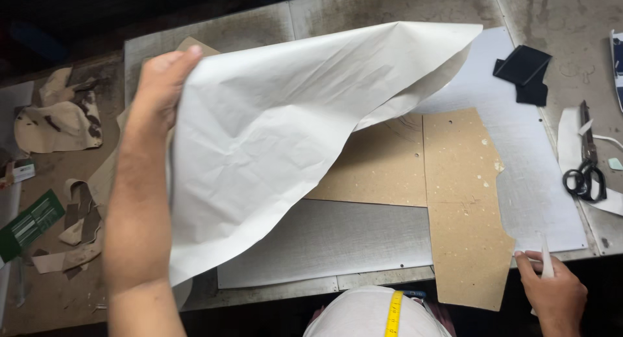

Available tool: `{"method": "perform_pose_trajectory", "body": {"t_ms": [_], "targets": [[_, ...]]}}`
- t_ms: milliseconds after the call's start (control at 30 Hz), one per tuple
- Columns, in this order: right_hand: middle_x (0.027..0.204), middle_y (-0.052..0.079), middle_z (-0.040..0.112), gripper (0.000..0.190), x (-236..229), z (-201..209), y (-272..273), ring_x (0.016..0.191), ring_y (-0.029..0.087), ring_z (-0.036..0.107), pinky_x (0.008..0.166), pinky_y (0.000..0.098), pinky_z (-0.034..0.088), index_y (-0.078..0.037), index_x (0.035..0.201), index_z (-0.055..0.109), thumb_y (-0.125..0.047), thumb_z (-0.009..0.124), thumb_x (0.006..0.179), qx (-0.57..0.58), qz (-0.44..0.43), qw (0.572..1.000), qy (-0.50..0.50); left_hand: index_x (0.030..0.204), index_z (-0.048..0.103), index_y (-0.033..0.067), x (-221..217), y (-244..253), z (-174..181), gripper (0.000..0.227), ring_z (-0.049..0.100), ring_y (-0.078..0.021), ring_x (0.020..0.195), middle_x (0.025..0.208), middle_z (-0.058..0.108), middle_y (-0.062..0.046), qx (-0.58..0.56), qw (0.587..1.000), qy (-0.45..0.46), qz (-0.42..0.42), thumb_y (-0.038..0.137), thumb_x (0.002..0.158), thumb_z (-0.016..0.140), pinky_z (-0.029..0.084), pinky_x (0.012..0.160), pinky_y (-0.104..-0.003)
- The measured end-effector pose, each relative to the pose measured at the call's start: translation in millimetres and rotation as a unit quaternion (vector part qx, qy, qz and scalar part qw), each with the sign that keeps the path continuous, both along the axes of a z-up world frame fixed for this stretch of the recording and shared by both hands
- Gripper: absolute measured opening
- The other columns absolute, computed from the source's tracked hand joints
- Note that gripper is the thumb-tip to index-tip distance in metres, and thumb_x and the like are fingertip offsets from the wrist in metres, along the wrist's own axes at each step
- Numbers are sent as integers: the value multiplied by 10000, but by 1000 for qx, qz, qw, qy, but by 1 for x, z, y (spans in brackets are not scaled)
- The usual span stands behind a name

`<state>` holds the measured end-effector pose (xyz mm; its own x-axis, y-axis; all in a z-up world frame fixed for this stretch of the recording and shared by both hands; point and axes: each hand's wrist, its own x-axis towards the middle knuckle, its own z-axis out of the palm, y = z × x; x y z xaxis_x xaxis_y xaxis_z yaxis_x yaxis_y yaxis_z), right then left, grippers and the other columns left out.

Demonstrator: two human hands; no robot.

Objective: The person uses a utility knife to cut a white paper pattern from a larger sheet, then places the cut piece onto a cardboard template. The person then handles a black fabric piece, aligns a white strip on it, and marks the fabric with a white chalk-like tool.

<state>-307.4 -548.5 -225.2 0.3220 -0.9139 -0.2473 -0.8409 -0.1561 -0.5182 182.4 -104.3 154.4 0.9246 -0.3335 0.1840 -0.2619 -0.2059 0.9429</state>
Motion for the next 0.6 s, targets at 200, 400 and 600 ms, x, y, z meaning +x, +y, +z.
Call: {"method": "perform_pose_trajectory", "body": {"t_ms": [200, 400, 600], "targets": [[818, 56, 798, 290, -18, -9, 11, 761, 195, 751, 758, 356, 600, -135, 1120, 810, -368, 789, 949, -11, 22, 997, -78, 870, 731, 78, 47, -70, -40, 324, 633, -123, 653, 763, 713, -58, 202, 978, -53, 14, 361, 1025, 706, 552, 603, -305], [846, 54, 812, 336, -38, -9, 25, 835, 182, 755, 751, 372, 578, -143, 1171, 788, -383, 756, 938, 32, -1, 996, -83, 934, 735, 114, 96, -90, -78, 218, 693, -109, 784, 860, 744, -37, 226, 939, -254, 49, 304, 1040, 742, 576, 738, -336], [848, 79, 817, 350, -32, -5, 29, 798, 206, 773, 764, 401, 614, -146, 1200, 786, -361, 778, 925, 62, -1, 994, -93, 963, 750, 99, 141, -66, -53, 200, 711, -134, 835, 883, 755, -28, 195, 905, -372, 68, 267, 1068, 779, 576, 762, -349]]}}
